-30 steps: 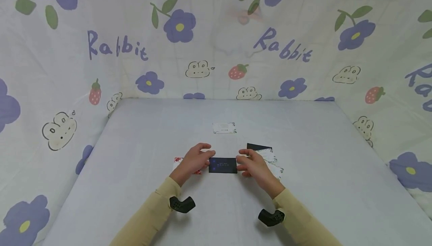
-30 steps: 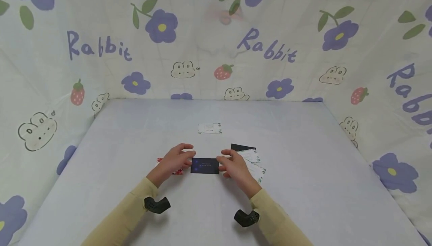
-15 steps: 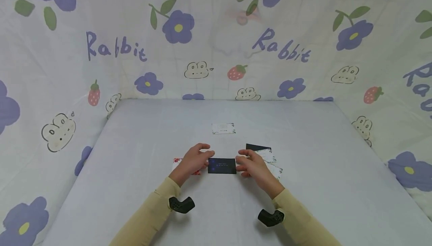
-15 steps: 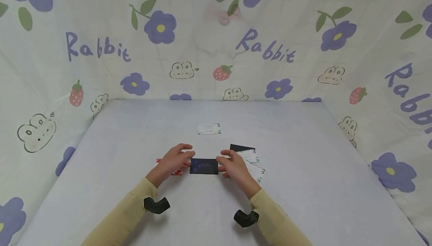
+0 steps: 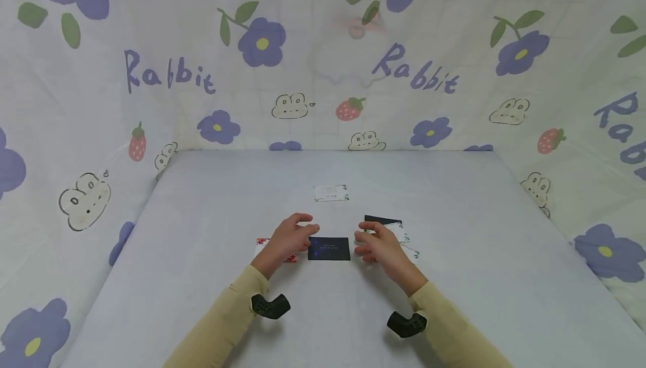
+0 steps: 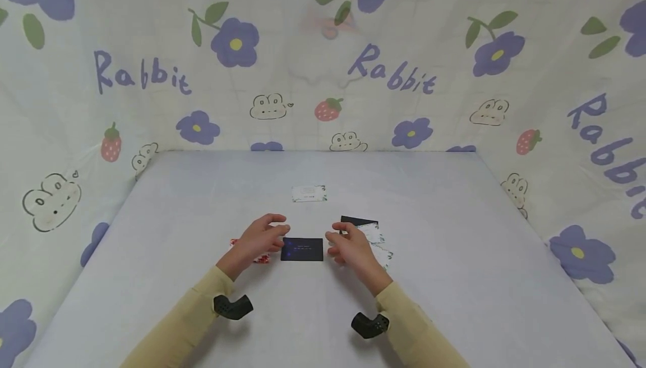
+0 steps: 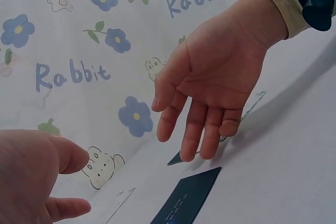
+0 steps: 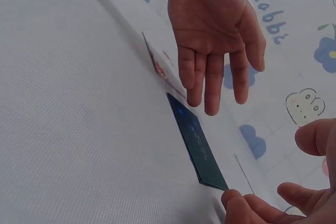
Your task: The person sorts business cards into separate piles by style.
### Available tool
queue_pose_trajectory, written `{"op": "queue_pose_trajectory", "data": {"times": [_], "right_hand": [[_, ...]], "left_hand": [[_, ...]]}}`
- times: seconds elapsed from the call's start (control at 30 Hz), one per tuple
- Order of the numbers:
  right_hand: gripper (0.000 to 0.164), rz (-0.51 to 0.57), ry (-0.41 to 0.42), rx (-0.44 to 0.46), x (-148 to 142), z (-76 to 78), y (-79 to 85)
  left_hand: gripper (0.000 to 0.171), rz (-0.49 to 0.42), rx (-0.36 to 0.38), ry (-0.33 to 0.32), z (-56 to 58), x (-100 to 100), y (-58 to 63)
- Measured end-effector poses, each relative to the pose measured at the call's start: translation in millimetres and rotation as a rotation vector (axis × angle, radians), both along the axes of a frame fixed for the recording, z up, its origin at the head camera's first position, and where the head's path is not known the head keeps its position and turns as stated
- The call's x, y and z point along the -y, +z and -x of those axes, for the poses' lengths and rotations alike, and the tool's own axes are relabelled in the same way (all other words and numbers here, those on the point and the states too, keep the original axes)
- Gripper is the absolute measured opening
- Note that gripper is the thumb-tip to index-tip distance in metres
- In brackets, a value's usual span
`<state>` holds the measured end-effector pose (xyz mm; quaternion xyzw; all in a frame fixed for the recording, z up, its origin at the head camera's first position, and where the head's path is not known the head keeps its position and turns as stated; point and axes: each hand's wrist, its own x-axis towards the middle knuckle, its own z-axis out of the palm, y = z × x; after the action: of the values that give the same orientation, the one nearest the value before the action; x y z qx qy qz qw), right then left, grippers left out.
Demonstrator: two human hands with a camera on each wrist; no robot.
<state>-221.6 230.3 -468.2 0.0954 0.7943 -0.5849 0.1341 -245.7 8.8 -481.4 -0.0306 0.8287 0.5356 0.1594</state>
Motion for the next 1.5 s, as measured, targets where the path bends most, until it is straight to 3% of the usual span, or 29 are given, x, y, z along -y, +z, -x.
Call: {"op": "queue_pose_trajectory", "data": {"times": [0.37,0.7,0.97,1.1,1.5], "right_hand": [[0.047,-0.01,-0.024,-0.001,-16.8,-0.6,0.7],[0.045,0.013,-0.125,-0.044,-40.9,3.3,-4.1],[0.048,0.062,-0.166,-0.027,-58.4,-1.6,-12.8],[0.047,0.072,-0.197,-0.036,-68.1,-3.6,-12.7],[0.05,0.046,-0.275,-0.022,-107.0,2.0,-10.0]], "left_hand": [[0.048,-0.016,-0.015,-0.04,3.6,-18.6,2.6],[0.049,-0.06,-0.019,-0.08,9.8,-37.6,1.7],[0.052,-0.081,-0.009,-0.128,14.0,-57.1,3.4],[0.05,-0.073,-0.034,-0.146,17.7,-66.4,3.4],[0.049,-0.04,-0.007,-0.154,29.9,-100.9,0.9]]}}
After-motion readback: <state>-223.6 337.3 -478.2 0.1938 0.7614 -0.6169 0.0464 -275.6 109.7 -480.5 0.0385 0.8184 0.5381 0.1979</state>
